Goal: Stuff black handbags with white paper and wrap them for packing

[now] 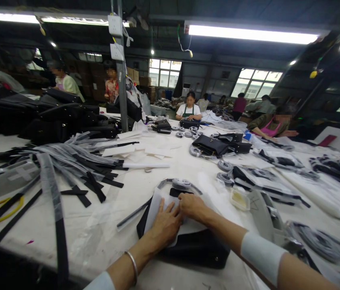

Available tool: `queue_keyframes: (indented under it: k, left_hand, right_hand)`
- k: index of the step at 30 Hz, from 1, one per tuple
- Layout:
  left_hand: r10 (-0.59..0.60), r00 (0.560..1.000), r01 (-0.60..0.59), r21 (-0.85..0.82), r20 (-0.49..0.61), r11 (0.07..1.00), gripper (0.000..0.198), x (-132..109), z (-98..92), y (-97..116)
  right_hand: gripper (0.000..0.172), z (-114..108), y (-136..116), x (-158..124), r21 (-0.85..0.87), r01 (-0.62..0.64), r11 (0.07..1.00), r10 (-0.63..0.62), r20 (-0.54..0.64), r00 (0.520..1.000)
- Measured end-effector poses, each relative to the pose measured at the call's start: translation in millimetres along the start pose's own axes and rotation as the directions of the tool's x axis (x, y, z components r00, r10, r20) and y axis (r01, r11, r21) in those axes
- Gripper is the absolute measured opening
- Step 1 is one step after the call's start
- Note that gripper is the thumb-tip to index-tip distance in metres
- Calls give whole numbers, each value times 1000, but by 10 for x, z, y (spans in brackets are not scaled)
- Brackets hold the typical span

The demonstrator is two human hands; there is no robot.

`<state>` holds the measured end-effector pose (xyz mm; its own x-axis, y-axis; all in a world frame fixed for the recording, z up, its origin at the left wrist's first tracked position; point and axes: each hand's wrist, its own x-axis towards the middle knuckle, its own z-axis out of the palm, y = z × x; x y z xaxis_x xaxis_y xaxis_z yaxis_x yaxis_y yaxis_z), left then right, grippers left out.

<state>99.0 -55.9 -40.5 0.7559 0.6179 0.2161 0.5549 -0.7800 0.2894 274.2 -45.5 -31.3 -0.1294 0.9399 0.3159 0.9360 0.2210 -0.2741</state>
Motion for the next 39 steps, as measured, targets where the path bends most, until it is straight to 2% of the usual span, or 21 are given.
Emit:
queue_keyframes:
  k: [3,6,8,12,17,21,24,27,30,34,37,39]
  left_hand:
    - [-83,995,81,-46,-53,996,42,-13,-28,-25]
    - [-211,972,207,-51,-105,977,39,14,-33,-62]
    - [-250,961,248,-34,-121,968,33,50,-18,-73]
    - [-251,958,257,28,-138,966,32,103,-3,-35]
    - [-199,971,210,73,-132,975,24,105,-100,11]
    - [-255,957,266,75,-135,961,27,141,-131,-22]
    - [-338,928,351,64,-157,934,28,214,-86,-63]
    - [-416,894,427,36,-167,903,40,289,-41,-90]
    - [-441,884,445,-8,-153,895,51,320,-35,-91]
    - [-455,880,448,-83,-133,890,66,303,-65,-88]
    - [-481,864,460,-157,-146,874,77,287,-90,-110]
    - [-492,856,457,-209,-161,864,74,285,-101,-132]
  right_hand:
    - [18,-5,-98,-241,-4,8,1000,-8,10,1000]
    - [21,-18,-112,-459,-34,-18,999,15,-62,998]
    - [21,-23,-101,-503,-61,-12,998,6,-94,996]
    - [22,-41,-119,-459,-110,21,994,-30,-87,996]
    - [14,-94,-183,-445,-181,-45,982,36,-51,998]
    - [29,-113,-195,-421,-253,-103,962,96,-39,995]
    - [38,-108,-179,-366,-264,-140,954,148,13,989]
    - [44,-86,-149,-326,-228,-192,954,211,60,976]
    - [49,-31,-106,-326,-166,-252,953,253,-17,967]
    - [68,76,-40,-340,-82,-336,938,320,-157,934]
    - [78,107,1,-325,-8,-386,923,380,-148,913]
    - [85,80,28,-312,91,-428,899,437,-129,890]
